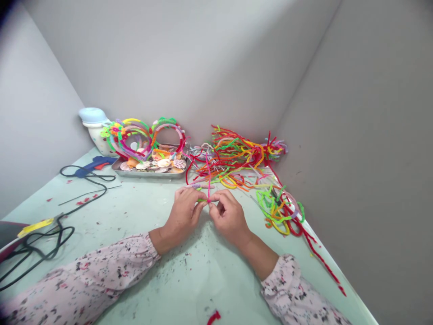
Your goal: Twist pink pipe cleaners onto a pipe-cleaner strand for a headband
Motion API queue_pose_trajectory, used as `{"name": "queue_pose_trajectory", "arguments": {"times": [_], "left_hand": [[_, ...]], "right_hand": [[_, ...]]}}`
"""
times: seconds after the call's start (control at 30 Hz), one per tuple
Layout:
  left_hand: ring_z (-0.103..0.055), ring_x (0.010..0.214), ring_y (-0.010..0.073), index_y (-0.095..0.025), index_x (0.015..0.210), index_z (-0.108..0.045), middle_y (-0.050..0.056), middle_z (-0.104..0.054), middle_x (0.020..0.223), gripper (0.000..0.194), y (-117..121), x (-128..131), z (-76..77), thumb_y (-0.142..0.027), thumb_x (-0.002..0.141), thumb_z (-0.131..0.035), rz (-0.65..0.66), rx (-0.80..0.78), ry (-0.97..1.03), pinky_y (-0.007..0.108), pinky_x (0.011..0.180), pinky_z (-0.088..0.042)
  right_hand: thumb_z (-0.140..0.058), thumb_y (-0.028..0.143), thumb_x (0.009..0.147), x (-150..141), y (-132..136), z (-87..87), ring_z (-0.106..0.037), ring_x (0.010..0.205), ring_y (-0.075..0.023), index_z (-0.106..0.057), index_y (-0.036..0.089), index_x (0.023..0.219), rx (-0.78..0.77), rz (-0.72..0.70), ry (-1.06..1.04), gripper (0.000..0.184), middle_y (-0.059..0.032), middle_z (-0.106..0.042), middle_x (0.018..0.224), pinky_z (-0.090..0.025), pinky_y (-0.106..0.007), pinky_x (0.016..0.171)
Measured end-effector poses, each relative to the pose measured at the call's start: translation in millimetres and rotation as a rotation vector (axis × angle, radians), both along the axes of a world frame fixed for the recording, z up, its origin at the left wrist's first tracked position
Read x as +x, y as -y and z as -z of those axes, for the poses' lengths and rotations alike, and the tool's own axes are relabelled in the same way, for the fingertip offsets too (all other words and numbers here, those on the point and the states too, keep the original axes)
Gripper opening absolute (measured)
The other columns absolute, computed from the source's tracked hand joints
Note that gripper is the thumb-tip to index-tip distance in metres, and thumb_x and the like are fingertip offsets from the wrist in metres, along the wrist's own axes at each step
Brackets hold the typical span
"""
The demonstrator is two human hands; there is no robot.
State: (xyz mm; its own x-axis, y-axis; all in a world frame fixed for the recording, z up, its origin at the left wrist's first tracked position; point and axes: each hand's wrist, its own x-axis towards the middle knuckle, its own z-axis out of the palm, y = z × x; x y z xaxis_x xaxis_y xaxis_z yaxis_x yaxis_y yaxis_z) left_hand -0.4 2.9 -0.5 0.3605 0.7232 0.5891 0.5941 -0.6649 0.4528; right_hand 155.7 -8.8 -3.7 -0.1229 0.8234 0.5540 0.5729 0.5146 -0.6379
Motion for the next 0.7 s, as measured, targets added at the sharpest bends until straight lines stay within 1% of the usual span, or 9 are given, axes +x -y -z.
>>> {"name": "queue_pose_trajectory", "arguments": {"times": [0.13, 0.27, 0.5, 0.53, 0.63, 0.7], "left_hand": [[-0.053, 0.093, 0.0178, -0.019, 0.092, -0.054, 0.002, -0.062, 0.091, 0.01, -1.1, 0.3, 0.6, -0.013, 0.089, -0.046, -0.001, -0.001, 0.013, 0.038, 0.092, -0.032], [-0.053, 0.092, 0.0178, -0.019, 0.093, -0.054, 0.002, -0.062, 0.092, 0.009, -1.9, 0.7, 0.9, -0.015, 0.089, -0.047, -0.01, -0.005, 0.018, 0.038, 0.091, -0.033], [-0.053, 0.09, 0.0182, -0.019, 0.092, -0.054, 0.002, -0.062, 0.089, 0.009, -0.4, 0.7, 0.9, -0.016, 0.089, -0.047, -0.009, -0.012, 0.003, 0.039, 0.091, -0.033], [-0.053, 0.09, 0.0182, -0.019, 0.092, -0.054, 0.003, -0.062, 0.09, 0.008, -0.3, 0.6, 0.9, -0.016, 0.089, -0.047, -0.008, -0.013, 0.001, 0.039, 0.092, -0.033], [-0.053, 0.09, 0.0179, -0.019, 0.092, -0.054, 0.003, -0.062, 0.09, 0.009, 0.0, 0.2, 1.0, -0.016, 0.089, -0.046, -0.006, -0.01, 0.01, 0.038, 0.091, -0.033], [-0.053, 0.09, 0.0177, -0.019, 0.094, -0.054, 0.003, -0.062, 0.091, 0.009, 0.1, 0.0, 1.1, -0.016, 0.089, -0.047, -0.005, -0.005, 0.024, 0.038, 0.091, -0.033]], "right_hand": [[-0.052, 0.02, 0.084, 1.1, 0.3, -0.3, -0.05, 0.058, -0.01, -0.06, 0.02, 0.09, -0.015, -0.014, -0.027, 0.011, -0.0035, -0.057, 0.09, -0.044, -0.025, 0.055], [-0.051, 0.024, 0.086, 1.6, 0.4, -0.4, -0.053, 0.067, -0.0124, -0.061, 0.021, 0.093, -0.037, -0.015, -0.054, 0.013, -0.0043, -0.057, 0.092, -0.045, -0.026, 0.058], [-0.049, 0.028, 0.089, 1.1, -1.8, 0.2, -0.053, 0.071, -0.014, -0.06, 0.02, 0.085, -0.071, -0.037, -0.077, 0.014, -0.0032, -0.057, 0.086, -0.045, -0.027, 0.062], [-0.05, 0.029, 0.089, 1.1, -2.1, 0.9, -0.054, 0.07, -0.0135, -0.06, 0.02, 0.085, -0.09, -0.043, -0.088, 0.014, -0.0031, -0.057, 0.086, -0.045, -0.026, 0.061], [-0.049, 0.034, 0.089, 0.7, -2.5, 3.2, -0.051, 0.055, -0.0089, -0.059, 0.02, 0.087, -0.192, -0.078, -0.179, 0.017, -0.0024, -0.056, 0.089, -0.043, -0.023, 0.049], [-0.049, 0.036, 0.089, 0.5, -2.8, 4.4, -0.05, 0.048, -0.0066, -0.058, 0.02, 0.088, -0.242, -0.102, -0.238, 0.018, -0.0015, -0.055, 0.089, -0.043, -0.022, 0.045]]}}
